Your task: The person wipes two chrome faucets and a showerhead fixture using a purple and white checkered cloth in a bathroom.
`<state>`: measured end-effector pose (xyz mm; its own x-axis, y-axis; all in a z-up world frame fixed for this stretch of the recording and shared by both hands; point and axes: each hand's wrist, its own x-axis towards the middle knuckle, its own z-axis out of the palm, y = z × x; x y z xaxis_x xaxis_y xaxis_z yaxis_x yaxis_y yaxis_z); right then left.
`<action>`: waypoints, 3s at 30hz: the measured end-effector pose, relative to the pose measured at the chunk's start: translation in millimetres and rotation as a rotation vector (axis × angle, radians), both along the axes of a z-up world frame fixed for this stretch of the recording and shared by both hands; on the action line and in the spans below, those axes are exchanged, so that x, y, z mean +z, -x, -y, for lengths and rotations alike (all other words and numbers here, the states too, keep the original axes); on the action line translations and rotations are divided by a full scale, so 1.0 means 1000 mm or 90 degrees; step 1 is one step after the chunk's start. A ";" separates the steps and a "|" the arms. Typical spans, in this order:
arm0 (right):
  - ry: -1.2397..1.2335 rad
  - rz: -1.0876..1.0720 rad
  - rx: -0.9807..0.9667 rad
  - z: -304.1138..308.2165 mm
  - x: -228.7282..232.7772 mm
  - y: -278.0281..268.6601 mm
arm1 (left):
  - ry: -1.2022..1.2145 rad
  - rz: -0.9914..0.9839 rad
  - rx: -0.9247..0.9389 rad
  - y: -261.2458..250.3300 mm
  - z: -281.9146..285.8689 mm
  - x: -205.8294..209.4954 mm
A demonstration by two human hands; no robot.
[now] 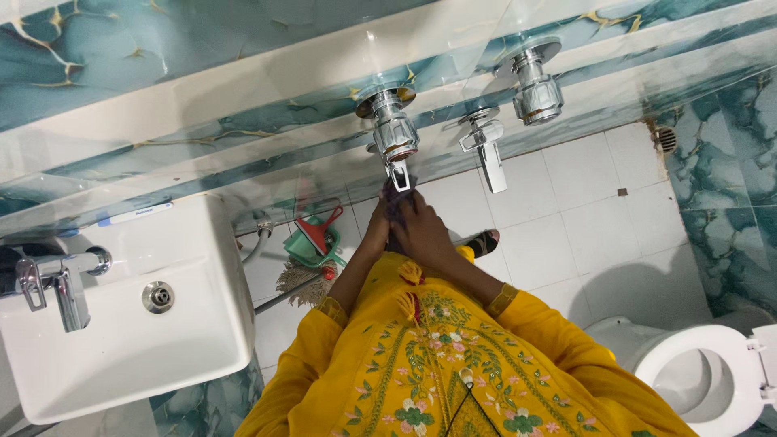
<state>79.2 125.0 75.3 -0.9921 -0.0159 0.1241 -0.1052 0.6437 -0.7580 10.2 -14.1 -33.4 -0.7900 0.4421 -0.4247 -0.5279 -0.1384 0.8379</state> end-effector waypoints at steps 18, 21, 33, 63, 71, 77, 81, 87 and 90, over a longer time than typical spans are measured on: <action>0.158 0.022 0.003 -0.011 0.036 0.030 | 0.093 0.020 0.020 0.002 0.008 0.014; 0.157 0.001 -0.024 -0.003 0.040 0.033 | 0.072 -0.042 0.042 0.008 0.009 -0.015; 0.092 -0.206 -0.061 -0.053 0.110 0.043 | 0.247 -0.150 -0.036 0.009 0.009 0.030; 0.117 -0.191 0.025 -0.033 0.020 0.105 | 0.267 -0.183 -0.063 0.025 0.007 0.029; 0.140 -0.134 -0.016 -0.011 0.046 0.044 | 0.179 -0.269 -0.037 0.015 0.010 0.004; 0.296 -0.055 -0.019 -0.028 0.013 0.086 | 0.262 -0.098 -0.093 0.020 0.008 0.031; 0.446 0.032 0.014 -0.039 0.017 0.111 | 0.185 -0.181 -0.072 0.023 0.008 0.015; 0.049 -0.052 -0.100 -0.001 0.048 0.060 | 0.156 -0.298 -0.045 0.021 0.012 -0.024; 0.154 -0.089 -0.080 -0.010 0.041 0.073 | 0.144 -0.266 -0.042 0.022 0.011 -0.016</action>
<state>6.5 135.2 116.5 -0.9574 0.1524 0.2452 -0.1505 0.4615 -0.8743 -11.3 -25.4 -49.8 -0.8872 0.4295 -0.1688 -0.1417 0.0946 0.9854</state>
